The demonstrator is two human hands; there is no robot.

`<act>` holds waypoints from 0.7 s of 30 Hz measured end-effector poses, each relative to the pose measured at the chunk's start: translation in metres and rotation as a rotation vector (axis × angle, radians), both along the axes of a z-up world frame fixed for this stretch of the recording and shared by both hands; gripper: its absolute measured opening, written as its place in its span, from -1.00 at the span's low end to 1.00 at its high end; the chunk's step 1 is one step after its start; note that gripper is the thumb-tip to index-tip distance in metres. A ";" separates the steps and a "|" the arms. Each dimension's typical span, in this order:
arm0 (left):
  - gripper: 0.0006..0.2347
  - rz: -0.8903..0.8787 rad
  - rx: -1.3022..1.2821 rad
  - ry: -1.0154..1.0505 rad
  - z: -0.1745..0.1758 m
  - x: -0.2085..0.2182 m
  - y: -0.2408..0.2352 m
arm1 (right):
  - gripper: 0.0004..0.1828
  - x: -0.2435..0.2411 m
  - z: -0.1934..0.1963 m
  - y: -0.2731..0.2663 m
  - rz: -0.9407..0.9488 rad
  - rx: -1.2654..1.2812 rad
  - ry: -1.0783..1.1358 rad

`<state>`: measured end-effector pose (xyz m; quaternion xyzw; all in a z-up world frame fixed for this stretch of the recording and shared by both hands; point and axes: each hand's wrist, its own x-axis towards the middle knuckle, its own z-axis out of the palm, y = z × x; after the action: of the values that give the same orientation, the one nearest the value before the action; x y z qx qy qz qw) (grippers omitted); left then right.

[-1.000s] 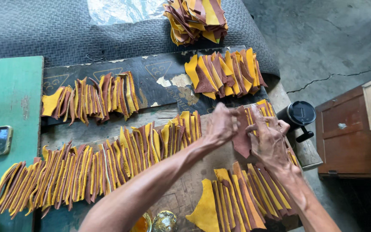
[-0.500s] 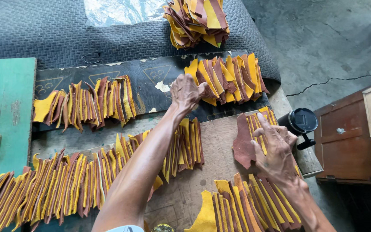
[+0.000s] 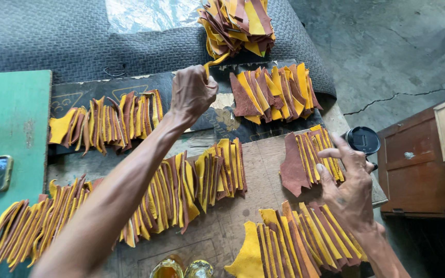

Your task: The person repeatedly picks up small leather pieces, applies glue from a small jar to the edges, and places them into stacks on the table. The process is repeated continuously with alternating yellow and brown leather pieces.

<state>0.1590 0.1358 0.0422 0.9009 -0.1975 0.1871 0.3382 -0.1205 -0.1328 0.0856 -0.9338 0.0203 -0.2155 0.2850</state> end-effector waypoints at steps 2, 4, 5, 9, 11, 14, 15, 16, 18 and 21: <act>-0.77 -0.037 -0.155 0.233 0.024 -0.026 0.003 | -0.16 -0.002 0.008 0.011 0.008 0.335 0.053; -0.90 -0.174 -0.640 0.725 0.034 -0.072 0.000 | -0.08 0.000 0.012 0.021 0.044 0.818 0.152; -0.89 -0.278 -0.775 0.849 0.036 -0.097 -0.008 | -0.07 0.001 0.012 0.028 0.086 0.972 0.163; -0.85 -0.398 -0.967 1.185 0.043 -0.178 -0.040 | -0.10 0.011 0.002 0.051 0.099 1.443 0.135; -0.81 -0.439 -0.926 1.245 0.045 -0.202 -0.048 | -0.13 0.012 -0.003 0.050 0.081 1.505 0.074; -0.71 -0.463 -0.741 1.256 0.052 -0.218 -0.051 | -0.11 0.013 -0.009 0.031 0.046 1.273 0.018; -0.65 -0.454 -0.637 1.219 0.054 -0.218 -0.047 | -0.11 0.017 -0.009 0.017 -0.021 1.080 0.035; -0.58 -0.442 -0.536 1.181 0.057 -0.219 -0.042 | -0.12 0.021 -0.010 0.002 -0.086 0.886 0.053; -0.53 -0.429 -0.490 1.067 0.061 -0.217 -0.022 | -0.06 0.031 -0.013 -0.029 -0.100 0.764 0.274; -0.51 -0.394 -0.561 1.013 0.062 -0.209 0.000 | 0.04 0.047 -0.033 -0.062 -0.072 0.777 0.522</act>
<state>-0.0500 0.1363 0.1041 0.7012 -0.1182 -0.2858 0.6424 -0.0736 -0.1949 0.0526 -0.7797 0.2029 0.0406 0.5910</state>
